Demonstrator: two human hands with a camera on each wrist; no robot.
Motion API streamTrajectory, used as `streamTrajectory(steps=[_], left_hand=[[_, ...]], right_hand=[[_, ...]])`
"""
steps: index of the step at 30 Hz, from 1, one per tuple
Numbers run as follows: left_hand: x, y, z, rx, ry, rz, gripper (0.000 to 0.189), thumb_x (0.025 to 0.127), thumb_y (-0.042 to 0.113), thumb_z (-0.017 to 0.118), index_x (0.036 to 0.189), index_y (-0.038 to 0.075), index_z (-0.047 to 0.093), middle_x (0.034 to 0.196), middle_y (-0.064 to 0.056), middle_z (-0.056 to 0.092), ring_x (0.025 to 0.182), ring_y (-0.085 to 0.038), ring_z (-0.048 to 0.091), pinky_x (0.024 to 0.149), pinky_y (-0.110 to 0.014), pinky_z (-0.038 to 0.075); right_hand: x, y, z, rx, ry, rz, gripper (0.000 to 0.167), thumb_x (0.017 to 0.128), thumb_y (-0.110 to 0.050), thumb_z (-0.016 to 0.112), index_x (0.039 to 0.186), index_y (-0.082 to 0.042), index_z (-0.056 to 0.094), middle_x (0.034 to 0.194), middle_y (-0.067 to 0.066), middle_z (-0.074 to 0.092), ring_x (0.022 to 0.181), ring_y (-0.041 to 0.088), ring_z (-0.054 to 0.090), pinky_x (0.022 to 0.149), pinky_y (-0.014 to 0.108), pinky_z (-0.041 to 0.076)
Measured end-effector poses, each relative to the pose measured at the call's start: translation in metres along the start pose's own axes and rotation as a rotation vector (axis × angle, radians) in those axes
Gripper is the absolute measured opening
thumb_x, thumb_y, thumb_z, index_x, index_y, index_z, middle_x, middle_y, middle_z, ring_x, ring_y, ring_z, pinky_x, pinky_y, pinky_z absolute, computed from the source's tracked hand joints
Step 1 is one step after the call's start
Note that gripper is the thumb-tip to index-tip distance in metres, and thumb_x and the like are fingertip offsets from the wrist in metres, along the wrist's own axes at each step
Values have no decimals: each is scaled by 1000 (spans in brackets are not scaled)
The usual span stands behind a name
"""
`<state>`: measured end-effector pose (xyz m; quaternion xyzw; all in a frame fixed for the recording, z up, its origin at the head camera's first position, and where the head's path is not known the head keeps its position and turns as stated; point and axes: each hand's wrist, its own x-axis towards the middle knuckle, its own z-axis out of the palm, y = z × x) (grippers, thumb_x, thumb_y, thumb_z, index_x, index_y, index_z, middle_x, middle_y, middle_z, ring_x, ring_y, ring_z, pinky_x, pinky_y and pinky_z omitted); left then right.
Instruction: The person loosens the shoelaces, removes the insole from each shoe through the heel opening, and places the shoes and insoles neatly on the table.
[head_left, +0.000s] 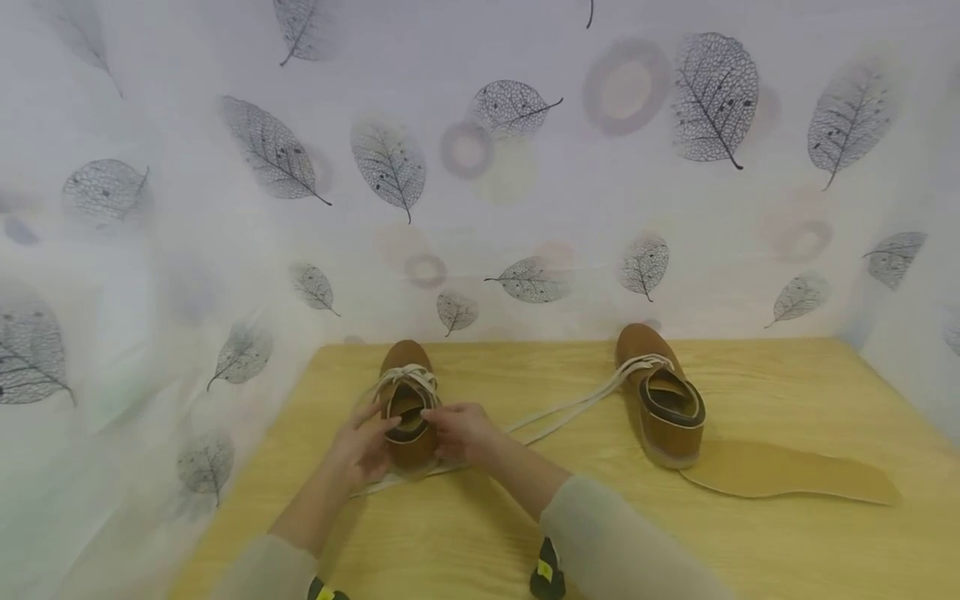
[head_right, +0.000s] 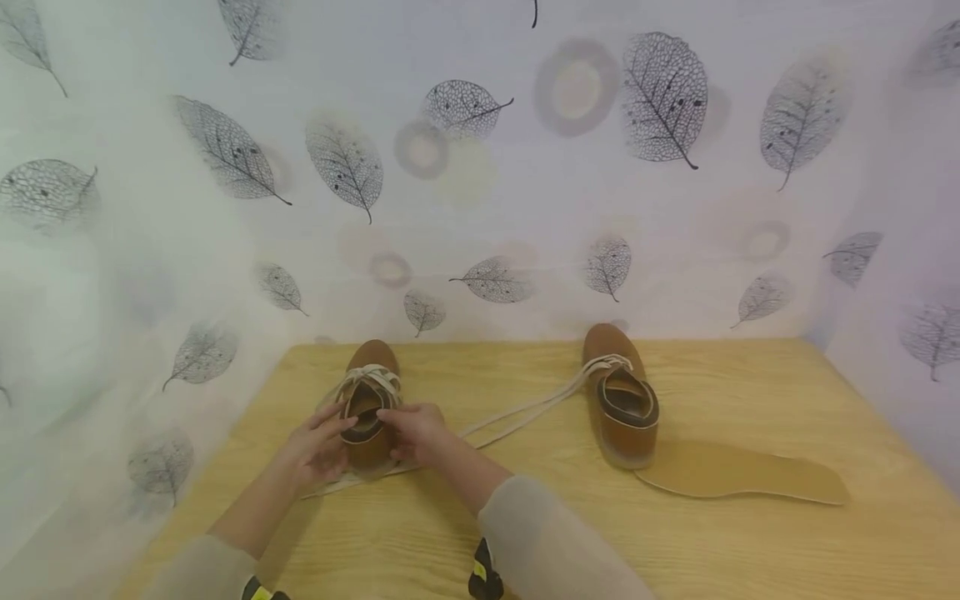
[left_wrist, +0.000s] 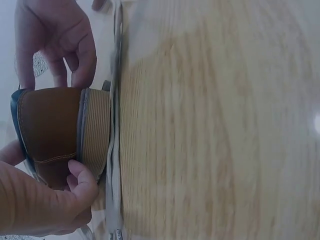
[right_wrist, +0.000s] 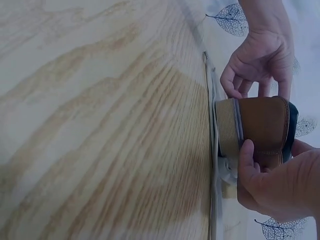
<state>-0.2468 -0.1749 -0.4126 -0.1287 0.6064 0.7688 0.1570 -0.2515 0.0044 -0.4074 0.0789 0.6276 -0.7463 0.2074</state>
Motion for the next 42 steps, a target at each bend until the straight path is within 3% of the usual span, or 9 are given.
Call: streamTrajectory(steps=[4, 7, 10, 18, 23, 26, 33, 37, 42], left_hand=[[-6, -4, 3, 99, 115, 11, 74, 87, 13, 66, 149, 18, 27, 115, -8, 64, 88, -10, 60, 80, -27, 51], [-9, -9, 5, 141, 149, 16, 74, 85, 16, 69, 148, 18, 30, 92, 3, 63, 78, -9, 56, 69, -23, 47], [-13, -15, 7, 135, 164, 22, 73, 85, 15, 69, 148, 18, 31, 87, 5, 63, 73, -8, 54, 62, -22, 46], [-21, -26, 19, 128, 175, 50, 73, 84, 18, 70, 146, 13, 32, 125, -14, 54, 91, -15, 54, 71, -26, 49], [-24, -31, 32, 99, 180, 68, 72, 85, 15, 69, 146, 13, 31, 128, -15, 51, 88, -14, 54, 70, -25, 48], [-26, -36, 39, 84, 175, 85, 73, 86, 16, 69, 146, 13, 29, 131, -17, 47, 88, -14, 52, 70, -24, 47], [-36, -48, 49, 47, 187, 86, 79, 87, 22, 69, 149, 13, 21, 146, -28, 25, 119, -28, 42, 73, -23, 47], [-41, -51, 58, 28, 184, 109, 79, 87, 22, 68, 149, 12, 20, 146, -29, 26, 119, -31, 44, 71, -21, 47], [-46, -56, 69, 24, 200, 124, 80, 87, 23, 69, 149, 12, 20, 146, -30, 28, 119, -31, 48, 72, -22, 47]], right_hand=[[-7, 1, 2, 5, -4, 12, 39, 87, -18, 67, 118, 5, 59, 94, 9, 67, 74, 14, 58, 68, 31, 55], [-12, 5, 2, 3, -5, 25, 37, 87, -18, 67, 117, 3, 60, 100, 9, 68, 81, 15, 60, 72, 34, 56], [-16, 9, 1, -9, 4, 41, 36, 85, -17, 68, 115, 3, 61, 99, 10, 66, 83, 17, 59, 72, 34, 57], [-22, 14, -14, 27, 1, 69, 39, 84, -17, 69, 117, 3, 59, 107, 16, 63, 94, 26, 60, 79, 40, 56], [-27, 16, -25, 16, 5, 69, 40, 84, -18, 69, 119, 0, 58, 112, 18, 62, 94, 25, 61, 75, 37, 57], [-32, 15, -28, 17, 16, 73, 37, 84, -17, 68, 117, -1, 60, 106, 13, 63, 88, 21, 61, 70, 31, 56], [-44, 18, -31, 41, 5, 88, 27, 87, -16, 65, 110, -1, 63, 87, 0, 60, 78, 13, 54, 61, 23, 51], [-53, 22, -35, 48, -6, 65, 32, 87, -16, 67, 112, 3, 62, 98, 5, 63, 85, 16, 56, 64, 24, 54], [-66, 23, -40, 70, -14, 70, 44, 88, -19, 67, 124, 4, 56, 123, 18, 57, 105, 27, 54, 81, 35, 55]])
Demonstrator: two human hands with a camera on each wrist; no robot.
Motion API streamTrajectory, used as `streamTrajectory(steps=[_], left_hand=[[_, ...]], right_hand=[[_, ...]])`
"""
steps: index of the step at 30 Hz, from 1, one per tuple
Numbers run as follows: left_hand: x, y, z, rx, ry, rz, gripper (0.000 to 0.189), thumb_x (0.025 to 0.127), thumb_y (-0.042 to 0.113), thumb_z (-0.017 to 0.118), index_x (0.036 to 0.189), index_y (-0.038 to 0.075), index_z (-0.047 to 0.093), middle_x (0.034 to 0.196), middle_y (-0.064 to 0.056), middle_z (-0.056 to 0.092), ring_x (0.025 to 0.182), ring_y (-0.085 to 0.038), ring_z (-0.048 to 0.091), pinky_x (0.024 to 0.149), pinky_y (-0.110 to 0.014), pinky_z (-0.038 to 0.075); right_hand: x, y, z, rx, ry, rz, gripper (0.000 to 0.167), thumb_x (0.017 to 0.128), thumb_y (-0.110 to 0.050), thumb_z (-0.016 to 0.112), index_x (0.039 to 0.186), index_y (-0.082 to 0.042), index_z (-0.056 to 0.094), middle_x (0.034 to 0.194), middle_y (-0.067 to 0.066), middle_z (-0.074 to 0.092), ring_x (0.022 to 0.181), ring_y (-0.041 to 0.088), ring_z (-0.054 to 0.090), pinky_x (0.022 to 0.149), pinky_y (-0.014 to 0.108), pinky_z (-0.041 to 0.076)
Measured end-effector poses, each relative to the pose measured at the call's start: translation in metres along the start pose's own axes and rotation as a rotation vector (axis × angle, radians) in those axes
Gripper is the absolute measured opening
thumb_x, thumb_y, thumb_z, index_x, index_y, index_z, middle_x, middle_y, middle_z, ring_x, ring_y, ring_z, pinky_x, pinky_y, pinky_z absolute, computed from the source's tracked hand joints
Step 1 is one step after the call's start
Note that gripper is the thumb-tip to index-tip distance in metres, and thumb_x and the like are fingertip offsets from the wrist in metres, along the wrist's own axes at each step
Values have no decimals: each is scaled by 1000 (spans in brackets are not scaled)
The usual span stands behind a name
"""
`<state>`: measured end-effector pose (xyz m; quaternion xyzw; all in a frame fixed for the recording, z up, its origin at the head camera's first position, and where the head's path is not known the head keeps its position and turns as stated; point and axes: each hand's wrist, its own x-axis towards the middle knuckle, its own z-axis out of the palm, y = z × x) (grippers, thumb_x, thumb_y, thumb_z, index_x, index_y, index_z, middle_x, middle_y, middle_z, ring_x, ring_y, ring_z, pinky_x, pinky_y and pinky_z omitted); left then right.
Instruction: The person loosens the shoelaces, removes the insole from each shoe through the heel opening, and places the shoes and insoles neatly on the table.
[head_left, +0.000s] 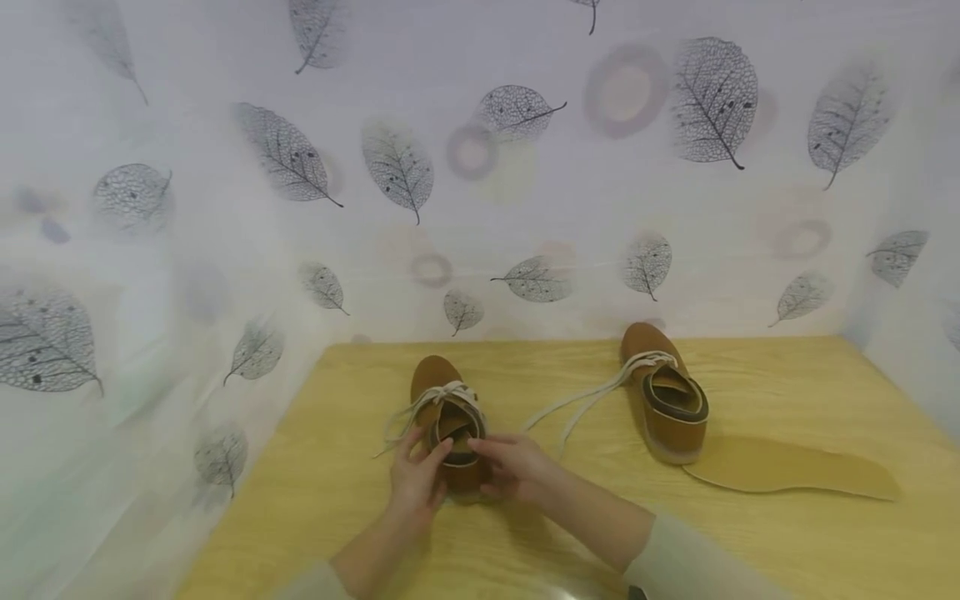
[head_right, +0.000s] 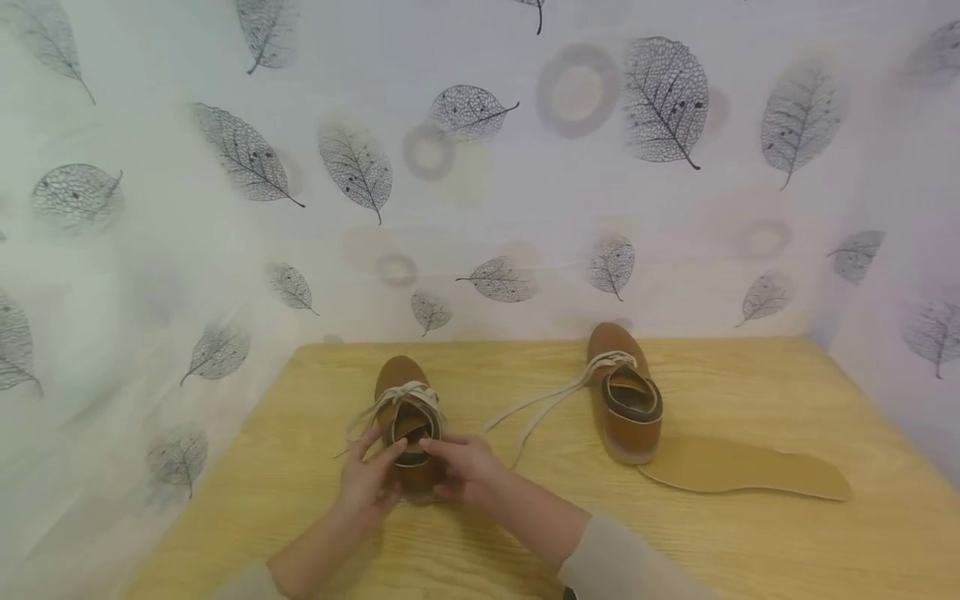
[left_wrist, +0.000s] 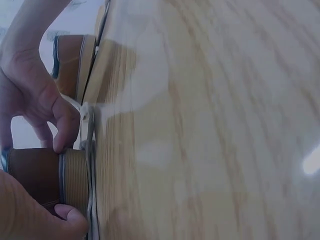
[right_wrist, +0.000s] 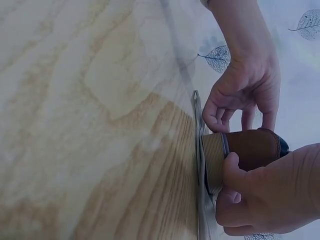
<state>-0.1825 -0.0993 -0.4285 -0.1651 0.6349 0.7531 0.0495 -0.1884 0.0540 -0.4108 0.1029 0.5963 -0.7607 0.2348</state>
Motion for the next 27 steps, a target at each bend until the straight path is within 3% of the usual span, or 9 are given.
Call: streamTrajectory(steps=[3, 6, 8, 11, 14, 18, 21, 24, 27], left_hand=[[-5, -2, 6, -28, 20, 1, 78, 87, 21, 69, 148, 11, 21, 143, -29, 33, 97, -17, 57, 63, -18, 45], [-10, -4, 10, -56, 31, -2, 77, 88, 20, 68, 148, 10, 21, 142, -29, 35, 83, -7, 55, 59, -16, 42], [-14, -5, 13, -60, 30, -8, 78, 88, 21, 67, 148, 10, 19, 143, -28, 34, 87, -9, 56, 62, -17, 43], [-18, -6, 17, -52, 23, -13, 81, 89, 26, 66, 149, 10, 15, 146, -28, 31, 108, -25, 54, 77, -25, 46], [-21, -9, 20, -49, 14, -4, 84, 89, 29, 66, 150, 10, 11, 148, -29, 25, 128, -40, 40, 97, -43, 44], [-26, -12, 22, -10, 27, 84, 79, 89, 24, 66, 148, 4, 16, 148, -28, 22, 133, -47, 28, 105, -56, 34], [-28, -13, 23, 62, 75, 178, 75, 86, 16, 69, 145, 2, 25, 146, -24, 27, 131, -44, 29, 105, -55, 35], [-23, -13, 20, 172, 114, 252, 82, 78, 14, 77, 143, 3, 30, 145, -22, 29, 131, -43, 28, 106, -57, 31], [-12, -12, 10, 366, 93, 338, 97, 69, 21, 84, 146, 2, 28, 148, -23, 25, 134, -44, 25, 109, -59, 25]], right_hand=[[-6, 1, -2, 17, -5, 15, 55, 87, -22, 68, 130, 6, 49, 135, 26, 46, 118, 38, 48, 92, 44, 51], [-11, 1, -4, 59, -14, 34, 55, 86, -21, 70, 129, 6, 48, 138, 29, 39, 125, 45, 39, 98, 52, 44], [-13, 1, -5, 107, -5, 57, 37, 85, -16, 70, 114, 3, 58, 133, 27, 44, 125, 44, 38, 101, 55, 40], [-15, -1, -6, 180, 18, 93, 8, 85, -8, 68, 90, -4, 63, 127, 23, 48, 126, 42, 38, 105, 59, 33], [-18, -4, -8, 195, 45, 112, 7, 83, -4, 66, 83, -8, 61, 124, 23, 49, 125, 41, 39, 106, 59, 31], [-22, -7, -10, 159, 70, 119, 26, 83, -3, 63, 107, 3, 55, 123, 25, 45, 122, 42, 39, 105, 58, 33], [-24, -9, -13, 115, 93, 120, 41, 83, -3, 61, 120, 9, 46, 117, 22, 47, 115, 38, 44, 103, 56, 38], [-25, -8, -14, 90, 104, 124, 39, 82, -3, 61, 117, 8, 47, 108, 17, 49, 104, 30, 49, 98, 50, 44], [-25, -7, -18, 62, 87, 123, 33, 80, -4, 61, 110, 5, 50, 101, 13, 52, 96, 25, 51, 90, 42, 48]])
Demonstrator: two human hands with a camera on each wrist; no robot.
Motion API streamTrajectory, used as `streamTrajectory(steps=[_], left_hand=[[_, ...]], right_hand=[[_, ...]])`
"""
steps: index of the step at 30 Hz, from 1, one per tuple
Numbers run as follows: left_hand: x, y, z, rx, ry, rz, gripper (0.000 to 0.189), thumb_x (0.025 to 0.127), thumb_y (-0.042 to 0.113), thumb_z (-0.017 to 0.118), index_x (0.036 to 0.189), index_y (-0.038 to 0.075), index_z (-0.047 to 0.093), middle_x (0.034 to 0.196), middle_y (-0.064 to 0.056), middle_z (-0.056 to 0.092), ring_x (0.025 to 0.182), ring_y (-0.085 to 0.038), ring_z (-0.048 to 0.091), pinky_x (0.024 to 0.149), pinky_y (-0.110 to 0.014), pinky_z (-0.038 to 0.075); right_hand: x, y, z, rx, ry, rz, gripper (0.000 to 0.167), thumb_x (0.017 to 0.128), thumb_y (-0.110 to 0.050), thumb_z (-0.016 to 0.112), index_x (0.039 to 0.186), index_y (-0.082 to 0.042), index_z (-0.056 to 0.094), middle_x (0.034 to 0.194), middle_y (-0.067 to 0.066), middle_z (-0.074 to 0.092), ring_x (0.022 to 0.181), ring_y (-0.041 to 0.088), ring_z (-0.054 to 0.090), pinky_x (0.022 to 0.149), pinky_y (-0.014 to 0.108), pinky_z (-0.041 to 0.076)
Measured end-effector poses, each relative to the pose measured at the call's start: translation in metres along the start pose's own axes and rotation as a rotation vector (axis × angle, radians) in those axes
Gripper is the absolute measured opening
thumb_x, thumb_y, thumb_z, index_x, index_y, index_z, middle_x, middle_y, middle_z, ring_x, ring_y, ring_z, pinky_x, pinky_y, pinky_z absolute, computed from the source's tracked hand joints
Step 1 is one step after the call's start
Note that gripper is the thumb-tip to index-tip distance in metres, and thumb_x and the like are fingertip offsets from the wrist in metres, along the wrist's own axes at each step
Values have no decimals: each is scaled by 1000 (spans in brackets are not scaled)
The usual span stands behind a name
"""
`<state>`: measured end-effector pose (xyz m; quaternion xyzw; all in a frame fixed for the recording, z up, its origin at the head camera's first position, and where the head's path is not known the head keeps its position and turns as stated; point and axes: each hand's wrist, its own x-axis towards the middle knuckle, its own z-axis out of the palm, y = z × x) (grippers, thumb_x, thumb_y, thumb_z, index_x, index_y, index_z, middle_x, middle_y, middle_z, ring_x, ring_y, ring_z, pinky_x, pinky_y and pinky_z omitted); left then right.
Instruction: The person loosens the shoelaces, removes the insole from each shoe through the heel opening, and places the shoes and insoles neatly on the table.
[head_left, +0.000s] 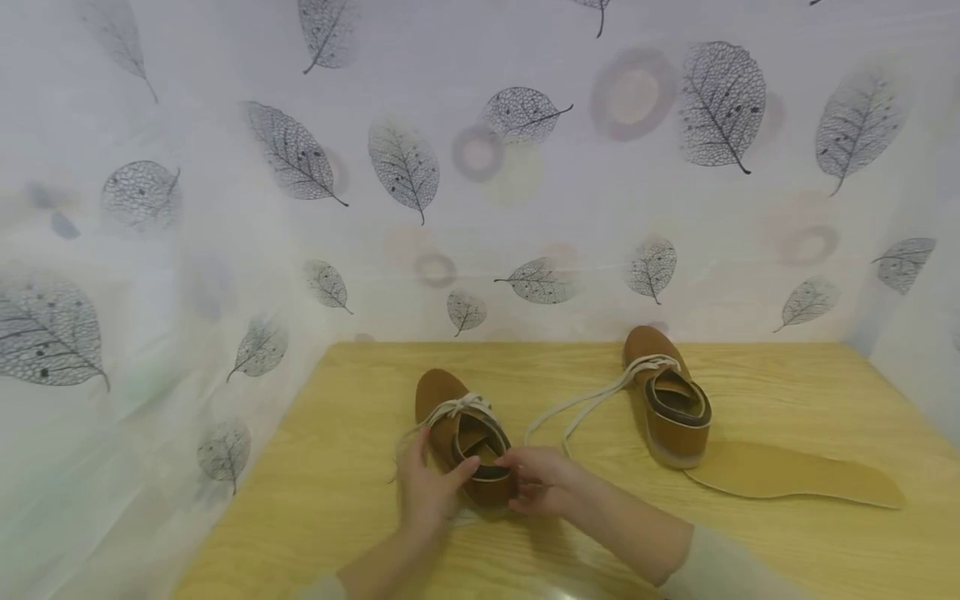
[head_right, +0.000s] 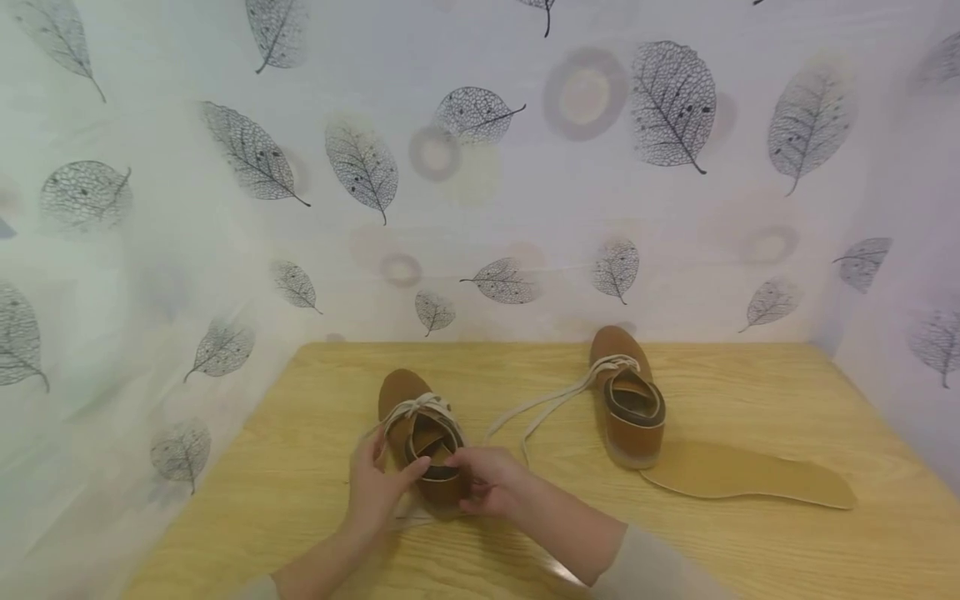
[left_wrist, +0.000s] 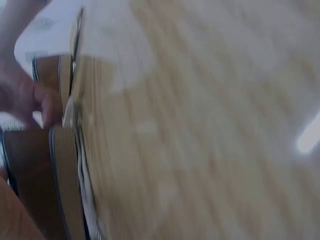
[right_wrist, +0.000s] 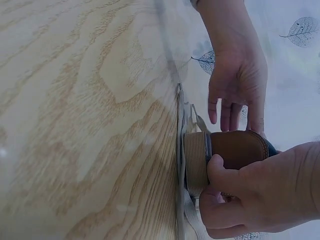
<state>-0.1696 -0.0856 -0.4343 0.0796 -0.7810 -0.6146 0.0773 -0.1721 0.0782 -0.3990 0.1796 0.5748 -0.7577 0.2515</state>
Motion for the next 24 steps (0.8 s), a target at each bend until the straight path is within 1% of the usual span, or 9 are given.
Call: streamTrajectory(steps=[2, 5, 8, 11, 12, 14, 19, 22, 24], left_hand=[[9, -3, -6, 160, -49, 89, 109, 64, 29, 86, 148, 1, 22, 152, -25, 20, 138, -45, 20, 110, -59, 20], [26, -5, -14, 371, -140, 259, 127, 58, 42, 87, 150, -1, 12, 155, -25, 13, 141, -43, 15, 111, -62, 12], [43, -3, -19, 531, -248, 414, 137, 52, 50, 86, 150, -2, 5, 156, -24, 9, 143, -41, 11, 111, -63, 7], [57, 1, -22, 648, -379, 509, 139, 52, 53, 86, 149, -2, 3, 155, -24, 8, 143, -40, 9, 110, -65, 5], [61, 2, -23, 677, -425, 530, 139, 52, 54, 86, 149, -2, 3, 156, -23, 8, 143, -39, 9, 111, -64, 4], [68, 4, -25, 713, -509, 563, 139, 53, 54, 86, 150, -2, 3, 156, -22, 8, 144, -38, 8, 111, -64, 2], [83, -3, -29, 734, -700, 657, 137, 53, 51, 87, 150, -2, 5, 155, -21, 11, 144, -37, 10, 110, -64, -1], [90, -11, -33, 762, -769, 704, 136, 53, 49, 87, 149, -4, 5, 155, -23, 12, 144, -36, 10, 110, -64, -1], [93, -15, -35, 784, -786, 713, 136, 54, 50, 86, 149, -3, 5, 156, -21, 11, 144, -34, 9, 111, -62, -2]], right_hand=[[1, 1, -3, -14, -19, 3, 30, 80, -4, 61, 107, 4, 52, 99, 11, 55, 95, 23, 53, 87, 38, 48], [0, 1, -8, -20, -56, -13, 26, 81, -2, 59, 106, 6, 56, 100, 12, 58, 97, 25, 54, 92, 42, 45], [-4, 0, -11, -23, -78, -26, 13, 82, 1, 58, 94, 2, 62, 100, 12, 55, 94, 23, 52, 90, 38, 44], [-7, -2, -15, -35, -83, -26, 10, 81, 3, 59, 83, -6, 64, 97, 9, 48, 88, 20, 46, 79, 28, 43], [-8, -3, -17, -51, -86, -24, 11, 81, 3, 60, 83, -7, 64, 96, 9, 48, 86, 18, 45, 75, 24, 40], [-9, -4, -18, -58, -89, -15, 14, 81, 3, 60, 89, -6, 66, 97, 9, 47, 87, 19, 45, 73, 23, 40], [-12, -2, -19, -74, -71, 12, 35, 80, 4, 58, 115, -2, 60, 99, 8, 52, 90, 22, 45, 77, 29, 41], [-15, 0, -19, -98, -54, 17, 46, 80, 4, 56, 126, -2, 52, 100, 8, 53, 90, 22, 45, 79, 32, 39], [-17, 1, -21, -98, -45, 18, 51, 80, 5, 56, 130, -2, 48, 102, 9, 53, 91, 22, 46, 81, 33, 40]])
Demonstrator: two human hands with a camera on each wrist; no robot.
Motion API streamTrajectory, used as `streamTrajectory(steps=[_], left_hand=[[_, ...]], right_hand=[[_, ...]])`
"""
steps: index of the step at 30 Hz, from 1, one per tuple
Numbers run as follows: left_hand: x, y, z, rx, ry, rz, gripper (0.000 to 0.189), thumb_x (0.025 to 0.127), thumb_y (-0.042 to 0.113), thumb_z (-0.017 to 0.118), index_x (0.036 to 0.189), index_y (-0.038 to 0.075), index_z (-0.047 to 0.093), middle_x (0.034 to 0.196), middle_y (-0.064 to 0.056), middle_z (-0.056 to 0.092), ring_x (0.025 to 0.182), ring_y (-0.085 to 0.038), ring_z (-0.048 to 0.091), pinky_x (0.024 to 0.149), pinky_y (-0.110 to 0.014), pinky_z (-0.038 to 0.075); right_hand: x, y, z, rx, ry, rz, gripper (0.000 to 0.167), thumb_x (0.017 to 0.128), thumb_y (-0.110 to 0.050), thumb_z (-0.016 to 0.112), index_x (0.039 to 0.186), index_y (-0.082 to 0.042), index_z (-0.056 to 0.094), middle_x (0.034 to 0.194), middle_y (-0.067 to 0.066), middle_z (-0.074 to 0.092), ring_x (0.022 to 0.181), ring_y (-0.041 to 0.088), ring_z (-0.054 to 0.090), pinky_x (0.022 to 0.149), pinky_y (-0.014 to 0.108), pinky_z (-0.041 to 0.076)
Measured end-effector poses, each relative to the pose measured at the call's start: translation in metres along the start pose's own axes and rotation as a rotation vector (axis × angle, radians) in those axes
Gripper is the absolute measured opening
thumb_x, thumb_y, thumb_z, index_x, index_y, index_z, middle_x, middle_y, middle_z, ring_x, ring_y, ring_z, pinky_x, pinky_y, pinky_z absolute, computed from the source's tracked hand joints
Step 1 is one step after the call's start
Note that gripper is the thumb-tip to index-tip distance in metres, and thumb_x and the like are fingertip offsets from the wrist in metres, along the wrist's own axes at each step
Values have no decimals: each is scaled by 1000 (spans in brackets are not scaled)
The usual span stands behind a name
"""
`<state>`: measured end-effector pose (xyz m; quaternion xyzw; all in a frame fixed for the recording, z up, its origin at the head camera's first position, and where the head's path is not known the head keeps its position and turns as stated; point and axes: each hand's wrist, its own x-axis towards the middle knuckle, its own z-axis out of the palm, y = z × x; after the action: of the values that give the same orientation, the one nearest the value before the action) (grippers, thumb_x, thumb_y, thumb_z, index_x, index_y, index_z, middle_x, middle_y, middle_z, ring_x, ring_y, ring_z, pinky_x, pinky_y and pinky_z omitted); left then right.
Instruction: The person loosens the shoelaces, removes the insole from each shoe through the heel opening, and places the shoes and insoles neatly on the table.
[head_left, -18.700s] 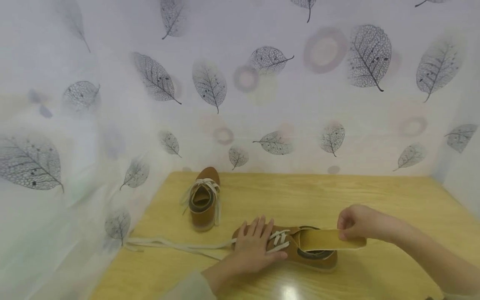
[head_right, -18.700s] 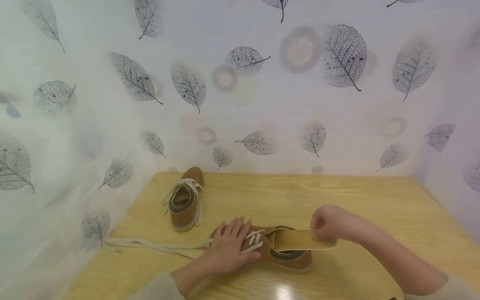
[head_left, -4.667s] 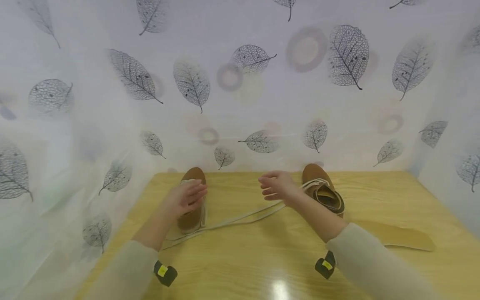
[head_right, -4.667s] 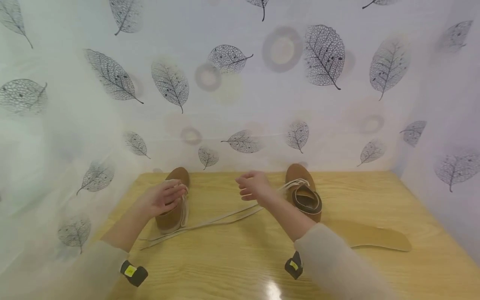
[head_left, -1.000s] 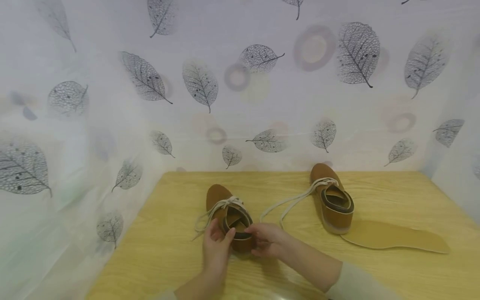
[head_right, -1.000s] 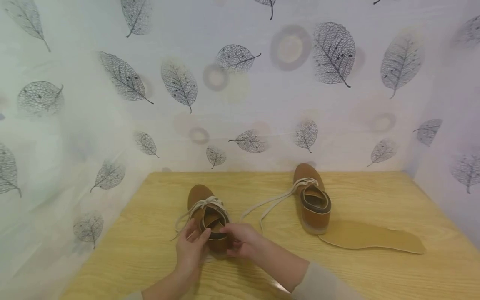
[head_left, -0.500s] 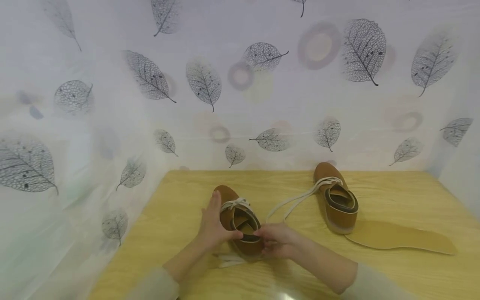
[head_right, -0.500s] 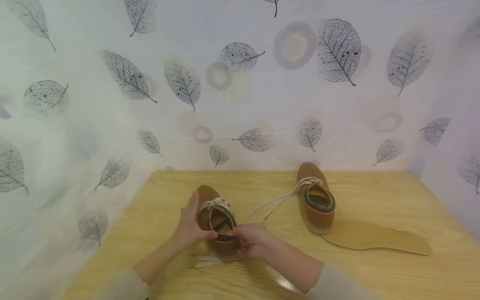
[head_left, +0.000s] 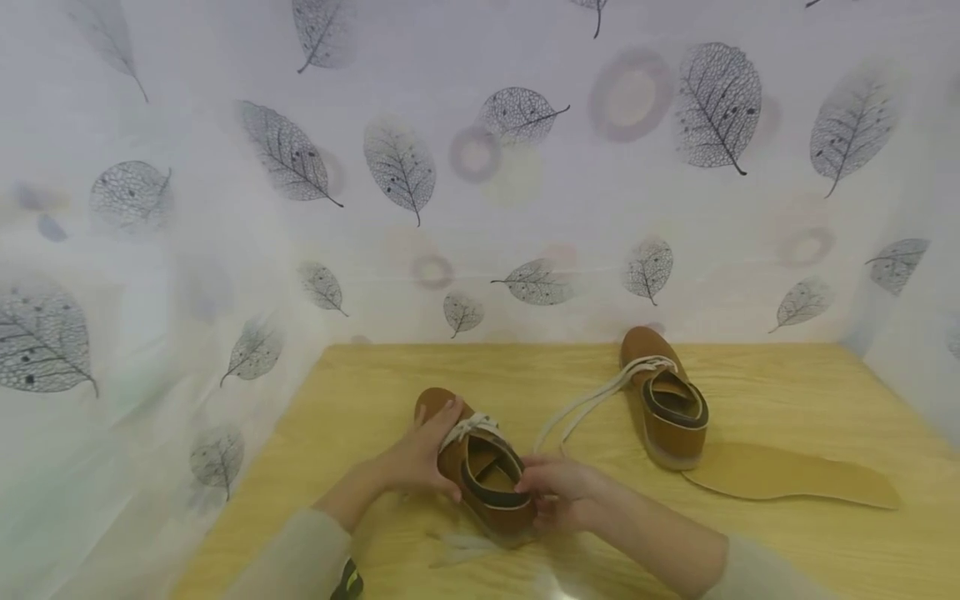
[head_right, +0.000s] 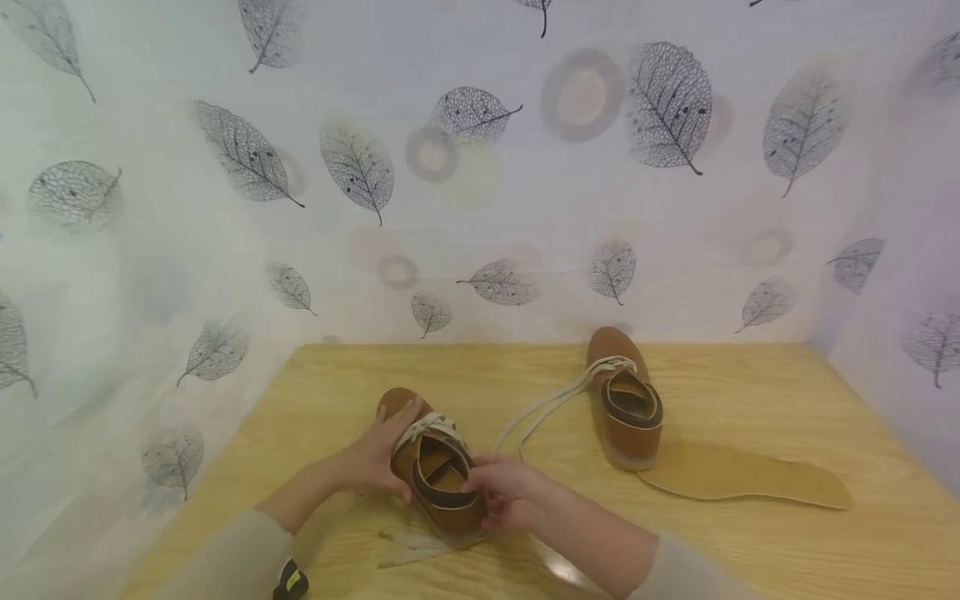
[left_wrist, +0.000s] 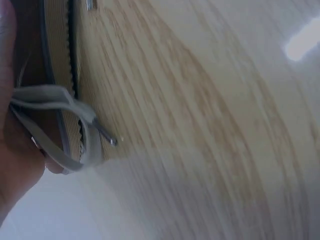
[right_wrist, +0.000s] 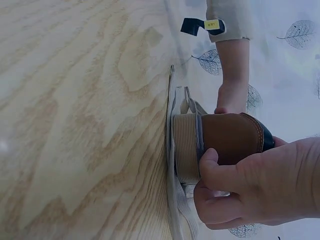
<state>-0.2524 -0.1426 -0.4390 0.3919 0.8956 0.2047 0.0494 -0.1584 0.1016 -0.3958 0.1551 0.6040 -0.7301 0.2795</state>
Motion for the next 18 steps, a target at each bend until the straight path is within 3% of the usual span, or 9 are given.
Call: streamTrajectory(steps=[4, 11, 18], left_hand=[[-3, -4, 0, 54, -40, 8, 134, 55, 53, 84, 150, -1, 6, 157, -19, 8, 145, -33, 7, 111, -63, -3], [-2, 3, -8, 227, -118, 68, 134, 52, 65, 78, 150, 0, 14, 157, -20, 5, 144, -36, 9, 111, -64, 3], [-2, 11, -2, 339, -127, 137, 133, 55, 70, 73, 150, 0, 12, 156, -23, 8, 144, -37, 11, 111, -63, 8]], right_hand=[[-2, 3, -5, -2, -19, 14, 59, 78, 5, 56, 135, -2, 43, 103, 9, 51, 89, 20, 47, 83, 33, 41], [-8, 7, -16, -22, -78, 25, 59, 78, 8, 52, 135, -2, 42, 103, 10, 57, 86, 18, 53, 79, 28, 46], [-15, 10, -38, -66, -163, 20, 56, 79, 6, 52, 133, -3, 46, 99, 6, 60, 88, 17, 55, 80, 30, 47]])
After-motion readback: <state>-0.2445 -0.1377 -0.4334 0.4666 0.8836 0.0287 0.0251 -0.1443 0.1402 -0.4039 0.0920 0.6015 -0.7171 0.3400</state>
